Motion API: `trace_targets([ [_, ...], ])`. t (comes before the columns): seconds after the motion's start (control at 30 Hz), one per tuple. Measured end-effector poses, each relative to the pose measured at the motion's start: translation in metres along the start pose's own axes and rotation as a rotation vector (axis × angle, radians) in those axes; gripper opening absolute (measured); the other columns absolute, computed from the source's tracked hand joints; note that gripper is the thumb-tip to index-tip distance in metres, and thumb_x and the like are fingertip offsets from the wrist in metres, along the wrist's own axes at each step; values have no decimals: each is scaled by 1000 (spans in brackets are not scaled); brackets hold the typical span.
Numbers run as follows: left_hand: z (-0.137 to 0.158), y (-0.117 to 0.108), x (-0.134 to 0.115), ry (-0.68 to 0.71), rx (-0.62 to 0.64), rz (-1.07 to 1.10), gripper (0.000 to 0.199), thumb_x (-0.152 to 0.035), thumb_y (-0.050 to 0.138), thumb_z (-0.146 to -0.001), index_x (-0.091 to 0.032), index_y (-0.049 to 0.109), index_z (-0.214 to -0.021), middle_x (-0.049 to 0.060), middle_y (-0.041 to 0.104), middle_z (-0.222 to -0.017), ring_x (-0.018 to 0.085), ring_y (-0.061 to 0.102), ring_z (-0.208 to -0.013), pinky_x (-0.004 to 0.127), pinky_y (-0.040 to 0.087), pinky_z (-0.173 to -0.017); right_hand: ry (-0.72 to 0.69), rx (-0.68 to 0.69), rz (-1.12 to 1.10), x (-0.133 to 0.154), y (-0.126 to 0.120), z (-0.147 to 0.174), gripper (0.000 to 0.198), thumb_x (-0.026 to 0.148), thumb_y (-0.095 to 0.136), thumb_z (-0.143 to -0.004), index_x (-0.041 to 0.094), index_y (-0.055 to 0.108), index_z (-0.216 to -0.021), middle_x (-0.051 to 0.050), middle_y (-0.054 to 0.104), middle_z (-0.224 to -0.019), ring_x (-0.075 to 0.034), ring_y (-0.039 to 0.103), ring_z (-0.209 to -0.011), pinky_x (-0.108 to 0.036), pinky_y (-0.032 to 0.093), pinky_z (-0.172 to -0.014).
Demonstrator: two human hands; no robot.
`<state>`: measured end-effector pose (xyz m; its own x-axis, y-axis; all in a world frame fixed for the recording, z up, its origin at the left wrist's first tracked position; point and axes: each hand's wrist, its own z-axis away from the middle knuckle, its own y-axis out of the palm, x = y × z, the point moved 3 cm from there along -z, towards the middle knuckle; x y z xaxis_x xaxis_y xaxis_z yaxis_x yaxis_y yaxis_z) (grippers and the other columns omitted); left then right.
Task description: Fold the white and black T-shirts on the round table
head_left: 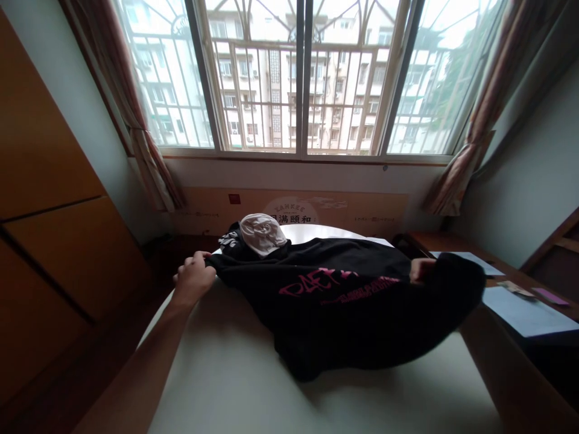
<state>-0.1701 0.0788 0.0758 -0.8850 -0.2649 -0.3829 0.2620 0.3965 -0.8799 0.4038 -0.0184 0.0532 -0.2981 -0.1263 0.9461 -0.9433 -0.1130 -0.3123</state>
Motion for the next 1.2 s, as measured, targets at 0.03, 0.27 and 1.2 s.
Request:
trace_targets([
  [0.03,3,0,-6,62,24,-9,50,-19,53,-84,-21,65,-132,19,66,-140,43,62,-129,56,46,-109,57,190,-81,-1,3,4,85,102,48,-73,24,76,-93,-12,71,-68,-27,67,-57,-39,52,-56],
  [0.27,13,11,-26,252,133,73,37,-27,41,-96,-21,71,-118,8,79,-118,27,71,-118,32,48,-106,128,279,-121,0,25,-11,85,85,61,-83,16,68,-132,-15,79,-87,-17,61,-47,-27,43,-45],
  [1.2,20,39,-10,204,290,-319,46,-47,47,-103,-20,68,-133,18,77,-126,36,71,-120,40,52,-94,80,-29,341,-73,9,-63,47,62,71,-85,19,74,-101,-3,67,-74,-20,61,-66,-30,45,-57],
])
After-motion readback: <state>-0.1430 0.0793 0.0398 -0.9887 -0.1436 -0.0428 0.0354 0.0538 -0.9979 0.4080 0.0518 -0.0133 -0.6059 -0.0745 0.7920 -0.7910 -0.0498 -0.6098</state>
